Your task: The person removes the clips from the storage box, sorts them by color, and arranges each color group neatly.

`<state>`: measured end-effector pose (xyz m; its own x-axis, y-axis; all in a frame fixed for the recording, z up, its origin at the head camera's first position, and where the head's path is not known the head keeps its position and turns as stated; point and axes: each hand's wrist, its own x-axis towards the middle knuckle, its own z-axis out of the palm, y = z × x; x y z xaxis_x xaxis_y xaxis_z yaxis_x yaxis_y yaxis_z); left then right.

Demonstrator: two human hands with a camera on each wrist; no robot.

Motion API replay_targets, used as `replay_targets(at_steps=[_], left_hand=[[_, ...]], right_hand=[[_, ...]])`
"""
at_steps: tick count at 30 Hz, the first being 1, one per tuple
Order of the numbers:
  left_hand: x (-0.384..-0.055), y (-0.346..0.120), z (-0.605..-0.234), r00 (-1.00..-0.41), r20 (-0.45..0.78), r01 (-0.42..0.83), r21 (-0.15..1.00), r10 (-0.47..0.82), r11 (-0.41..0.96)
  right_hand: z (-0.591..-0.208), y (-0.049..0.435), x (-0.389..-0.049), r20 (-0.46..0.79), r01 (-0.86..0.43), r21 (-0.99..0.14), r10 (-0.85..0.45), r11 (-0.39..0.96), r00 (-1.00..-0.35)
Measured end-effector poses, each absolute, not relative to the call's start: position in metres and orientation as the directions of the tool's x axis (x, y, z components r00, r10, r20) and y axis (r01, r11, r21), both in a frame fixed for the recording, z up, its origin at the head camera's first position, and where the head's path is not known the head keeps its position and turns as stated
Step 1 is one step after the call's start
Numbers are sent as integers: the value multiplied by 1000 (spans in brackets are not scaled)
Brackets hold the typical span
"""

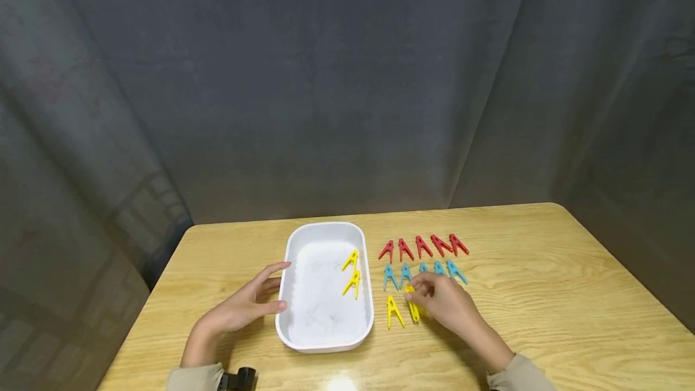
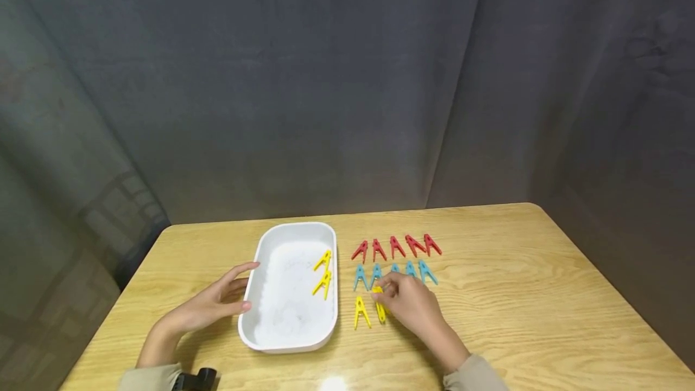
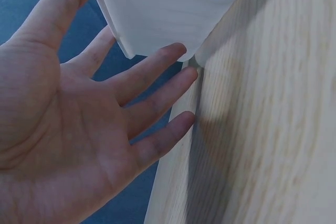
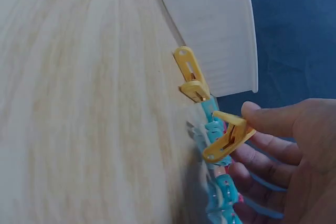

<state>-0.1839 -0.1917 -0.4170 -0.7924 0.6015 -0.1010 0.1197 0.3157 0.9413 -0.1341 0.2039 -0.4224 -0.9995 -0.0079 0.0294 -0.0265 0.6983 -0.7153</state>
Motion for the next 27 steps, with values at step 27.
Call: replay_targets(at_steps=[27], left_hand=[[-183, -192, -418, -794, -99, 119, 942, 600, 313]], right_hand=[[-431, 198, -138, 11, 41, -633, 63, 773, -998]])
